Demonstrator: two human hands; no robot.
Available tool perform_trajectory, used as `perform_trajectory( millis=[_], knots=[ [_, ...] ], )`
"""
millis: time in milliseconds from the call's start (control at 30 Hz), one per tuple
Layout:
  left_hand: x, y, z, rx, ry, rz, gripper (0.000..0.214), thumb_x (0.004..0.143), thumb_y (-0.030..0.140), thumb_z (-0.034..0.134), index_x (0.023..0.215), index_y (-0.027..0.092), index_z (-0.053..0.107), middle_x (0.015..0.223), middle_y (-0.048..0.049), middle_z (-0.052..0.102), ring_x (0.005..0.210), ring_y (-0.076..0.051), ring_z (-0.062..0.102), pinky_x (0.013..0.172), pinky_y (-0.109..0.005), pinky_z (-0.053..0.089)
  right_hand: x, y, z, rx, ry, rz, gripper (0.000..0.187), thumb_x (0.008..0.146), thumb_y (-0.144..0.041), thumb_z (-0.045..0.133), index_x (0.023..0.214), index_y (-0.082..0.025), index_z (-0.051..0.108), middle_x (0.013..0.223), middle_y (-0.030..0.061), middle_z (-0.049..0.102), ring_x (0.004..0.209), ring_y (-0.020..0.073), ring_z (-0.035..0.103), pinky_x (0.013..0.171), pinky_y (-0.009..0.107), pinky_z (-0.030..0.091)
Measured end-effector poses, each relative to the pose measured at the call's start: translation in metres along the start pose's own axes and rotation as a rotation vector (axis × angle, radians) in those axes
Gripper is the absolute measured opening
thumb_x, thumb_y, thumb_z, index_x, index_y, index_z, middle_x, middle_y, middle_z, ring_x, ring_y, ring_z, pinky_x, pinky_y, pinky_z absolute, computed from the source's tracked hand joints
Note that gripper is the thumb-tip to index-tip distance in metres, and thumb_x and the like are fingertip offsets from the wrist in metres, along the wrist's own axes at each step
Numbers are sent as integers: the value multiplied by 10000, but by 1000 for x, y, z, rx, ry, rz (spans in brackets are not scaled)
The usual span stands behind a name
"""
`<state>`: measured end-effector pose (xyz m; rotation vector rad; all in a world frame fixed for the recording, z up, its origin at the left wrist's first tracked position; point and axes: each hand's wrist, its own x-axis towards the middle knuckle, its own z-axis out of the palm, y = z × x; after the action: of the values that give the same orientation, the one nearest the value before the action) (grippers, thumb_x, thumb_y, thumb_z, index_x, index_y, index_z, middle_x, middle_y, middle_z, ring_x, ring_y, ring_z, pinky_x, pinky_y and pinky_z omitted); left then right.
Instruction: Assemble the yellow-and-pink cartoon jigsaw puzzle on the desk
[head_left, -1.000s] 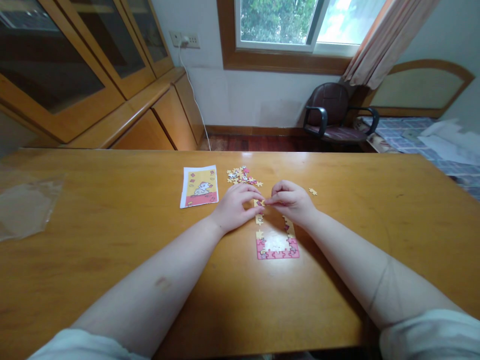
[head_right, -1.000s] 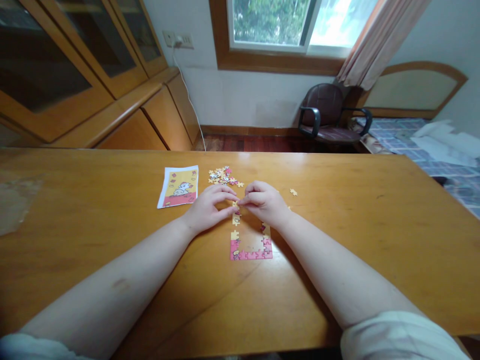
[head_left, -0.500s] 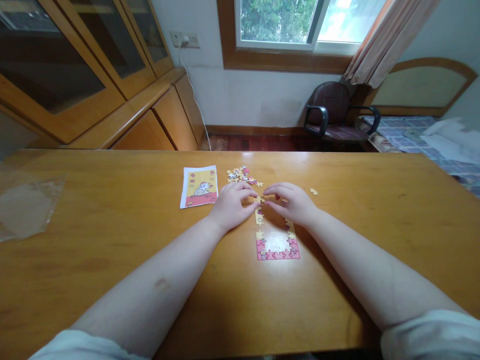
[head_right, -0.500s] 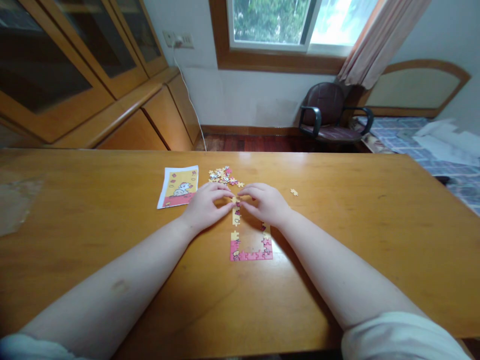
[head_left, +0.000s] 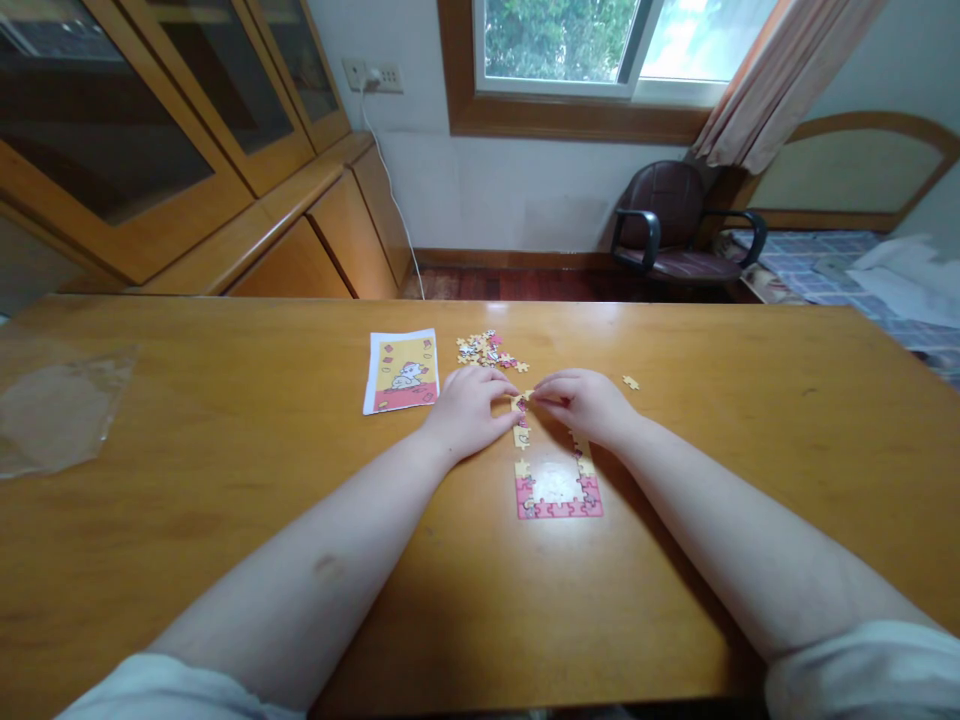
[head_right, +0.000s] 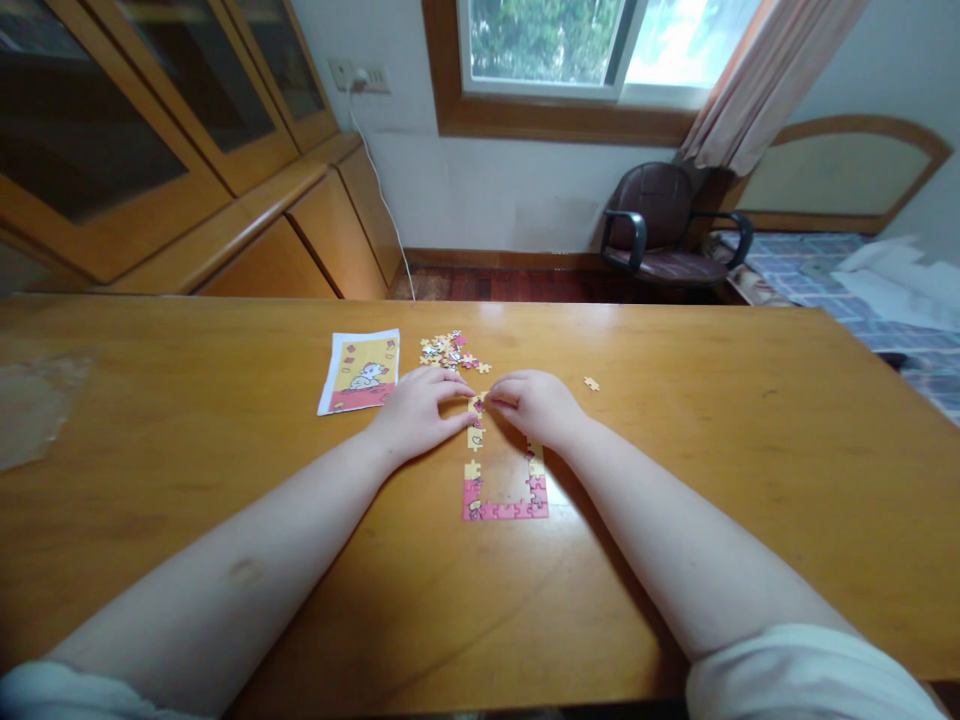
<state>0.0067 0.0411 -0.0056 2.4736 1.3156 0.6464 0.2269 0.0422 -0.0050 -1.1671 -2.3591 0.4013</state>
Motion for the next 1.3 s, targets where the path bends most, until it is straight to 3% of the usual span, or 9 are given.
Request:
perform_trajectory(
  millis=[267, 733, 1300],
  knots=[
    [2, 1, -2, 26, -142, -13, 286, 806, 488, 702, 970, 259, 753, 1022, -46, 701, 1043, -256, 576, 956, -426, 417, 1, 5, 4, -23, -61, 10, 154, 887, -228, 629, 910, -238, 781, 968, 30, 773, 895, 174, 699, 842, 278, 516],
    [2, -2, 1, 43, -118, 24, 275, 810, 464, 704, 984, 259, 761, 987, -36, 721, 1022, -251, 585, 943, -421, 415, 3, 7, 9, 5, -39, -6, 159, 879, -217, 638, 922, -235, 790, 970, 42, 774, 894, 176, 703, 850, 290, 527],
    [2, -1, 0, 38, -122, 7, 281, 800, 467, 711, 968, 248, 759, 996, -46, 718, 1038, -255, 587, 963, -431, 414, 3, -2, 5, -286, -187, -73, 270, 956, -215, 518, 1047, -228, 772, 1109, 47, 751, 935, 197, 719, 856, 290, 518]
  ],
)
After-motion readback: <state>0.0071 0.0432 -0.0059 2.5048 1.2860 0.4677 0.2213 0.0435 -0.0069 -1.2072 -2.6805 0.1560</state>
